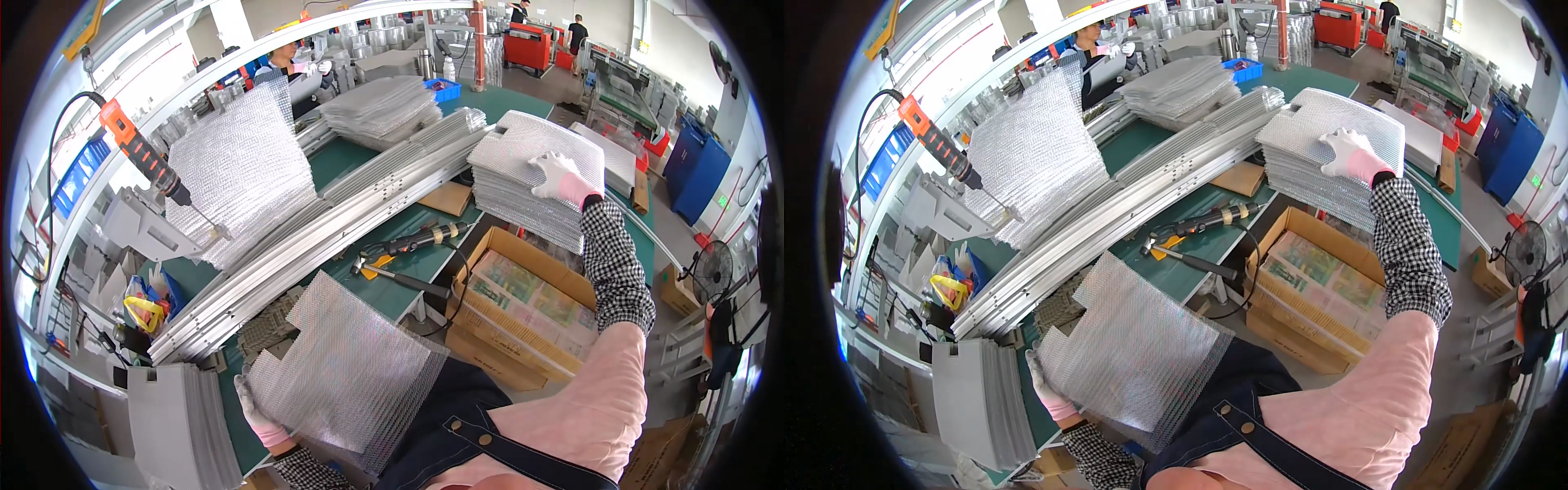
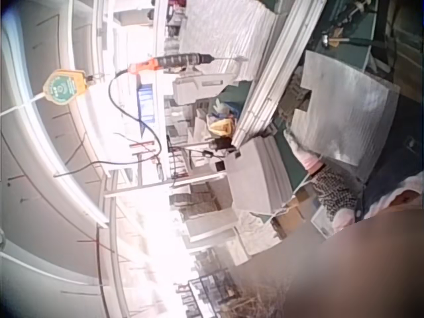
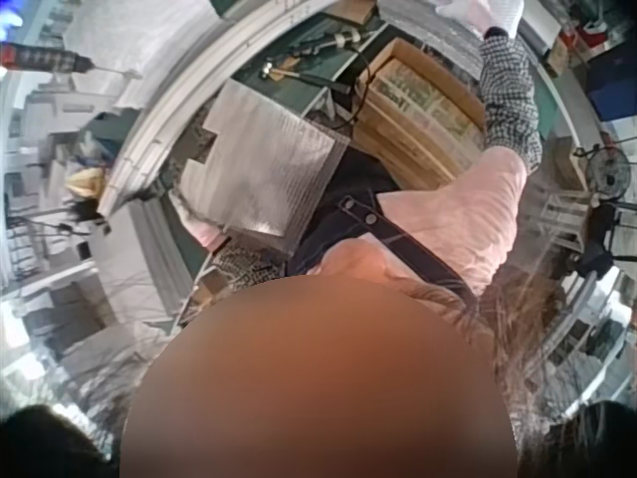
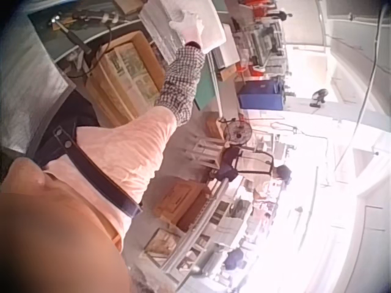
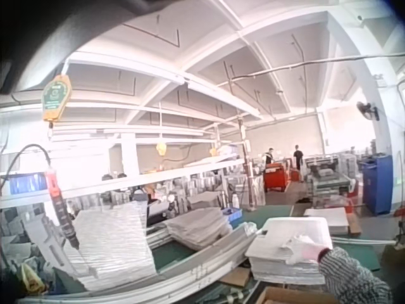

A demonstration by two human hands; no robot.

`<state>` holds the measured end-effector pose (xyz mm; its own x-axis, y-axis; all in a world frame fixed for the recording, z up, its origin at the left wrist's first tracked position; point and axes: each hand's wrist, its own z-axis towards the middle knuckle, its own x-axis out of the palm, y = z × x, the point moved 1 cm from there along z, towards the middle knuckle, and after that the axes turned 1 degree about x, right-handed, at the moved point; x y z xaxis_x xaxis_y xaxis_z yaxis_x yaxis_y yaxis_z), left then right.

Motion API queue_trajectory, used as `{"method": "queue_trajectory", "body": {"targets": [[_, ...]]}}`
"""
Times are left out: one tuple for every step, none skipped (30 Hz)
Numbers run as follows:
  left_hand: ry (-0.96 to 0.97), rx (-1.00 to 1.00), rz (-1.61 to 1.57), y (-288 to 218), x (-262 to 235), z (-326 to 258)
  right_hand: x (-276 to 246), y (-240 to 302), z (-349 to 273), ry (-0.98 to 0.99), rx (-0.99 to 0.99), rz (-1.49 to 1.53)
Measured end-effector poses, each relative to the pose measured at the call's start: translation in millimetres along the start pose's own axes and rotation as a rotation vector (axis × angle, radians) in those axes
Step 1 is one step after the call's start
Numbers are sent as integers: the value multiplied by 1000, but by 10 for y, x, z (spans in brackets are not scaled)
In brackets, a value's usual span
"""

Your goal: Assembling metal mesh filters by attaching frames and brackets.

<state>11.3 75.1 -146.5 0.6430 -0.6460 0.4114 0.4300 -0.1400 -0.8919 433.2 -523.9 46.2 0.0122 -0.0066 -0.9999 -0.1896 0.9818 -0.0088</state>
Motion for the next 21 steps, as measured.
{"method": "queue_trajectory", "body": {"targets": [[1,-8,-7,-3,19,-6,2,1,-14,-6,1,-5],[2,-16,-15,-8,35,-6,15,-55,5,-7,3,-5],[4,-15,-16,-16,50,-3,23,-157,50,-19,-27,55],[17,-16,-8,-37,47,-10,20,-238,93,-29,-60,116],[30,-17,0,-47,47,-19,-14,-298,120,16,-68,264],[30,-15,-2,-21,9,-13,-35,-355,130,22,-95,342],[28,11,1,4,-13,1,-81,-404,133,27,-122,420],[28,36,3,28,-27,8,-116,-436,145,-19,-149,430],[29,37,-2,55,-35,13,-195,-560,101,15,-44,525],[-2,12,23,1,-53,-21,-384,-400,0,67,44,623],[-12,-18,33,-5,-9,-5,-555,-457,-14,-232,-29,228],[-11,-17,28,12,12,21,-661,-521,-99,-575,14,149],[-16,-31,43,19,-8,26,-805,-522,-133,-854,217,-135],[-39,-45,66,8,-97,1,-933,-426,-285,-1178,17,-84],[-55,-42,66,22,-154,13,-1078,-484,-379,-1161,88,-158],[-81,-47,118,19,-254,-9,-1152,-161,-550,-1318,-4,-58],[-93,-55,158,39,-279,-2,-1066,-194,-603,-1522,-113,80],[-114,-33,166,56,-195,-18,-995,-259,-599,-1645,-332,266],[-96,-2,156,67,-199,-59,-864,-22,-688,-1673,-42,504],[-82,30,149,98,-223,-79,-700,157,-753,-1539,-205,1278],[-86,-11,111,124,-187,-50,-640,545,-931,-1516,-48,1442]]}}
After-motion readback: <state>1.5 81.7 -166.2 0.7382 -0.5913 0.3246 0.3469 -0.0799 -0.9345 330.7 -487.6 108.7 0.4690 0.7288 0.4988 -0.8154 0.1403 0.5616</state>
